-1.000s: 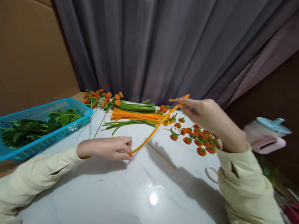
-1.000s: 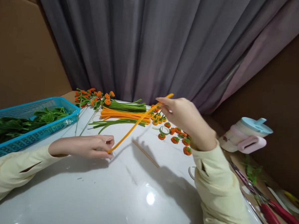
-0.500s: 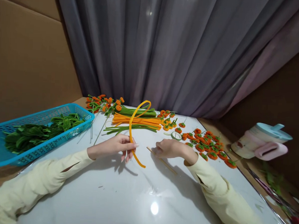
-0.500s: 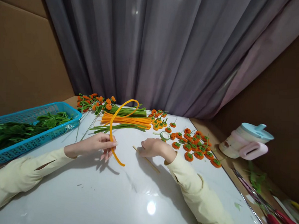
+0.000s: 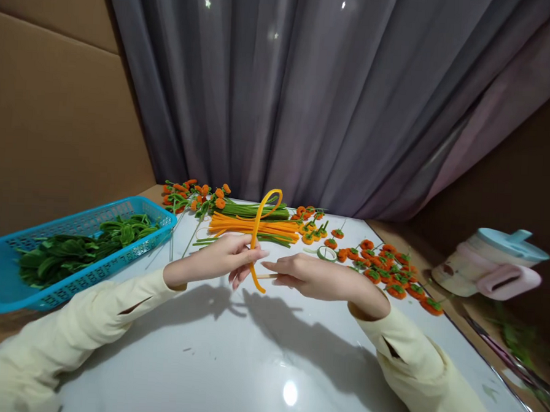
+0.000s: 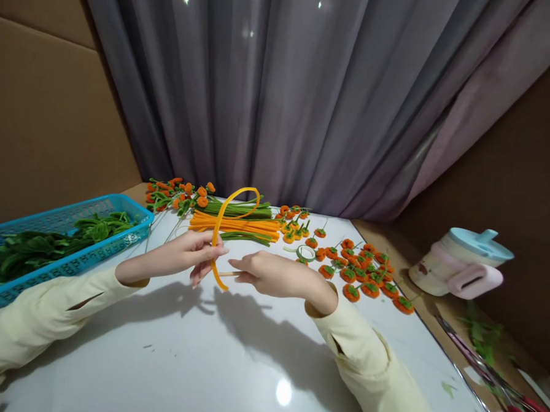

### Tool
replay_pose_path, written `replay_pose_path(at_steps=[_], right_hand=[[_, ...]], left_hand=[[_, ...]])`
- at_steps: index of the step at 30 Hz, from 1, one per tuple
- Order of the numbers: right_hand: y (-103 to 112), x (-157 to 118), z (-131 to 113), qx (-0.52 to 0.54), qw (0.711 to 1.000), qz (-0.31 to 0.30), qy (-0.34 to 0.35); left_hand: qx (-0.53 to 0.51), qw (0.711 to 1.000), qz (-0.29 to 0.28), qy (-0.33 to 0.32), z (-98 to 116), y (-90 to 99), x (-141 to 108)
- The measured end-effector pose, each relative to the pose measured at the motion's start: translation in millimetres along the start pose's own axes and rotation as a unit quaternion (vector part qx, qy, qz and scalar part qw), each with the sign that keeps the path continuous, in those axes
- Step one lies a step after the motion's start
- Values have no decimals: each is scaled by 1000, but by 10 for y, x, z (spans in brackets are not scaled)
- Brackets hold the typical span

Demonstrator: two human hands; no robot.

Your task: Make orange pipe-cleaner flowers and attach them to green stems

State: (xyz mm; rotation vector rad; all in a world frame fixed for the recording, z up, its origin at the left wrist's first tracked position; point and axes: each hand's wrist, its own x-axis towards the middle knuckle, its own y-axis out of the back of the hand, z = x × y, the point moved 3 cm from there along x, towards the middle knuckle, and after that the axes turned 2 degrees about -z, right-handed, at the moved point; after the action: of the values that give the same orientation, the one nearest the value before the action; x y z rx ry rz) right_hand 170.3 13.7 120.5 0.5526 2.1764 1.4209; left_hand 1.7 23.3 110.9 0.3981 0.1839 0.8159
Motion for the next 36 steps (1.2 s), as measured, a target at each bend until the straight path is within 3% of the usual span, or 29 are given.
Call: replay_pose_path(at_steps=[3,7,10,16,23,27,36], right_hand=[[63,-49,-164,-37,998,34,32],[71,-102,-247,-73,993,89,-13],[76,-136,-257,-94,987,121,-54],[87,-162,-243,-103,981,131,-96],[118,-195,-202,-80,979,142,-118],[146,-220,-193,-67,982,144,-105],[165,-263,-208,-67,975,157,-142]], left_hand=[[73,997,2,-29,222,15,51],[104,992,30,-65,376,-30,67],[92,992,55,-67,359,-59,45],[139,987,-18,-74,272,-173,12],[231,959,52,-157,333,-205,-24],[231,957,82,-158,310,-161,-43],[250,947,86,-184,381,-168,-61]])
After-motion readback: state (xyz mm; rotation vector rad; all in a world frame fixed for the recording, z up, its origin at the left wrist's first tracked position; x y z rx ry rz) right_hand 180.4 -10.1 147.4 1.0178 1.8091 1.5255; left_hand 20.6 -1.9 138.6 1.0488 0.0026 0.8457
